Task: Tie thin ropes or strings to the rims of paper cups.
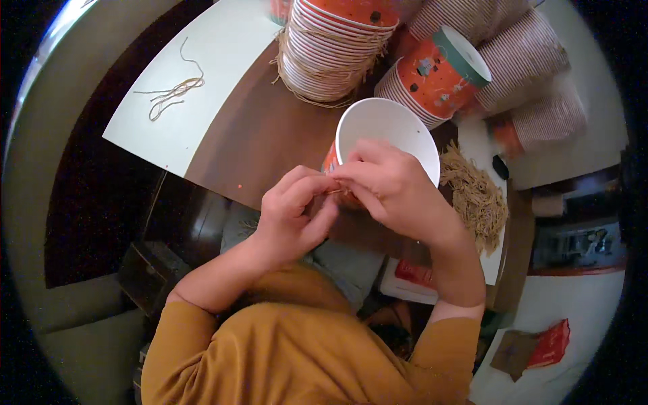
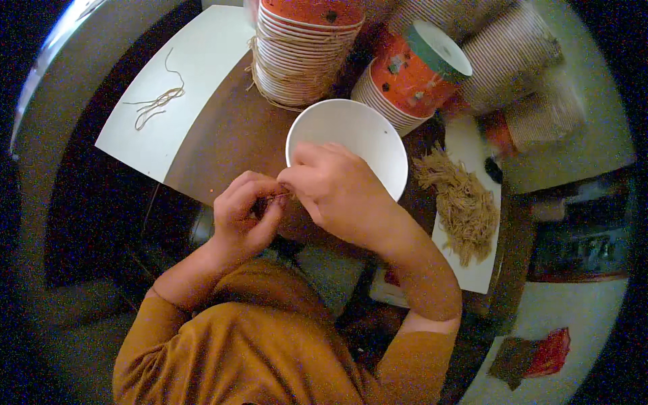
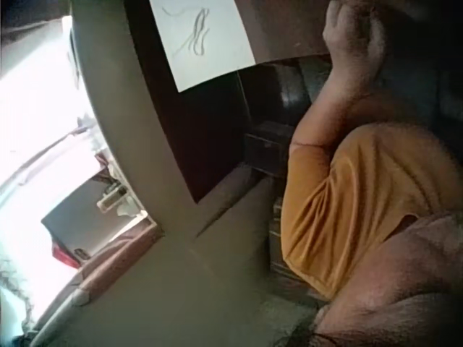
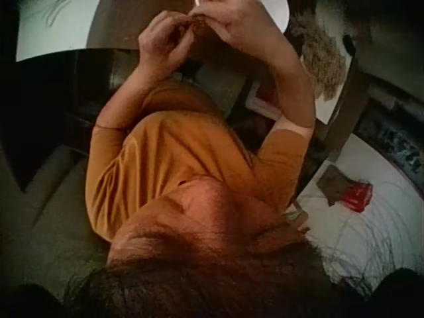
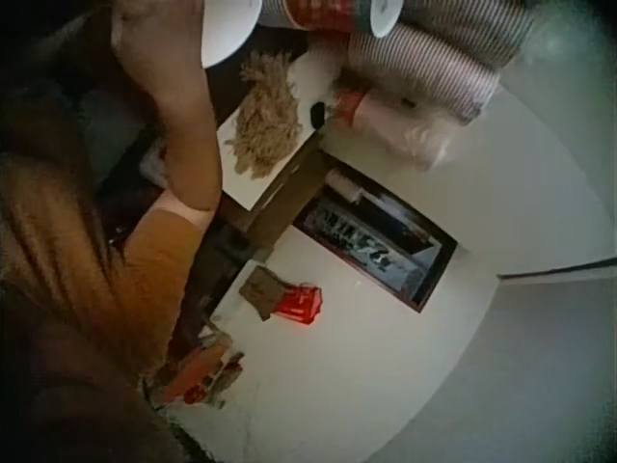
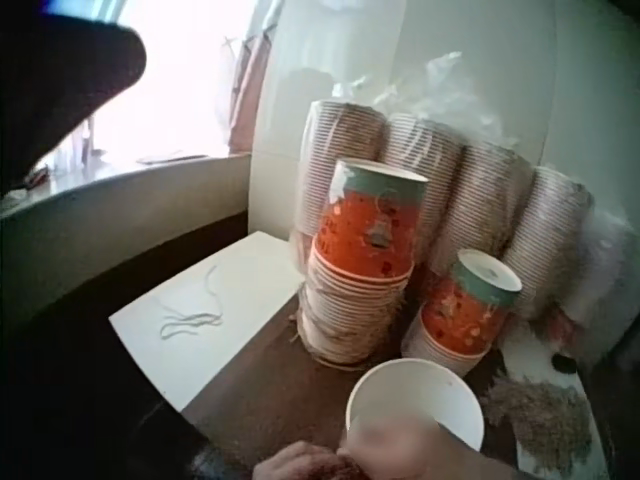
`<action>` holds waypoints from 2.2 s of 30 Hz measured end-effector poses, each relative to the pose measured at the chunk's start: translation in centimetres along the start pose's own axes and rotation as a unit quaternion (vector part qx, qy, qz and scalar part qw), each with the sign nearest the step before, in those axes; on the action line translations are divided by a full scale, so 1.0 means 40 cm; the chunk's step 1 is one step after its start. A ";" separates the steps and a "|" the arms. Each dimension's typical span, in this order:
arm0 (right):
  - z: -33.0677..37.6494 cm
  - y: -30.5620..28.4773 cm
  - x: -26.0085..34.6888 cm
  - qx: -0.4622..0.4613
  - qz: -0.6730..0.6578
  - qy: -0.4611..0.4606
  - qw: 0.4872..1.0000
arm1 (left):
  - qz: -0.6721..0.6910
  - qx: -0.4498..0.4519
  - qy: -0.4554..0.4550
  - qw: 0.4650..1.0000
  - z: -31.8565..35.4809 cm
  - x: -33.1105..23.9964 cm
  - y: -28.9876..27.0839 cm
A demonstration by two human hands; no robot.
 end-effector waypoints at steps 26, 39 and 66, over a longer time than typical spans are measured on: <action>0.050 0.051 0.034 -0.125 0.089 0.109 0.982 | 0.268 -0.035 -0.157 0.950 0.038 0.076 0.049; 0.016 0.036 0.068 -0.059 0.196 0.137 0.969 | 0.061 -0.045 0.051 0.996 0.001 0.042 0.017; 0.057 0.032 0.025 -0.143 0.045 0.154 0.976 | 0.363 0.067 -0.184 0.911 -0.019 0.032 0.007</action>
Point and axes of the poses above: each hand's wrist, its own z-axis away from the middle knuckle, its own y-axis out of the palm, x = y × z, the point moved 3 cm from there along -z, towards the middle knuckle, and after that the axes turned 14 degrees about x, right-handed, at the moved point
